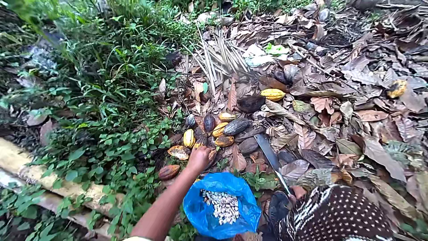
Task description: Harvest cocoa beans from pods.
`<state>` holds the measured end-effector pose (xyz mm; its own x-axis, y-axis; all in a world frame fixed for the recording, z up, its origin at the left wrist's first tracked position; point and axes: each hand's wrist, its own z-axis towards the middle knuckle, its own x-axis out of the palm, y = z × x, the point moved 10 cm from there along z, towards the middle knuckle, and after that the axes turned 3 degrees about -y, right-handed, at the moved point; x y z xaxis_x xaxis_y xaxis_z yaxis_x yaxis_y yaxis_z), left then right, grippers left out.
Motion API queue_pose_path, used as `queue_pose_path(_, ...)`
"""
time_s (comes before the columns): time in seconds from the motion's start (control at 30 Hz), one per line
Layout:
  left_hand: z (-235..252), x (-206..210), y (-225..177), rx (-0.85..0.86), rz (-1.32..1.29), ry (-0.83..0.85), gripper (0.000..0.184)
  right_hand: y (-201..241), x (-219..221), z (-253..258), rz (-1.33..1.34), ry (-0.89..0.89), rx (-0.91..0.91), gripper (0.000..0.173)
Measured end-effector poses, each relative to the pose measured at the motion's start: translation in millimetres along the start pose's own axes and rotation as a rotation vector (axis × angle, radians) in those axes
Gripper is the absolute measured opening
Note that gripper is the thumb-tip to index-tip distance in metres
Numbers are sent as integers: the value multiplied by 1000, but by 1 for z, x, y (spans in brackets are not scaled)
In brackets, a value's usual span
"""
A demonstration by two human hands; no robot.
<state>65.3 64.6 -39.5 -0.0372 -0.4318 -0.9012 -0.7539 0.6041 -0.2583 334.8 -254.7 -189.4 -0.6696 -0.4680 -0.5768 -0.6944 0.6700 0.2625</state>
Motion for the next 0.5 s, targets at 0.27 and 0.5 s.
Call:
queue_pose_path(0.27, 146, 115, 8, -203, -100, 153, 60, -25, 26, 55, 109, -272, 107, 72)
queue_pose_path(0.5, 184, 138, 23, -337, -141, 56, 68, -29, 8, 64, 192, -243, 203, 74)
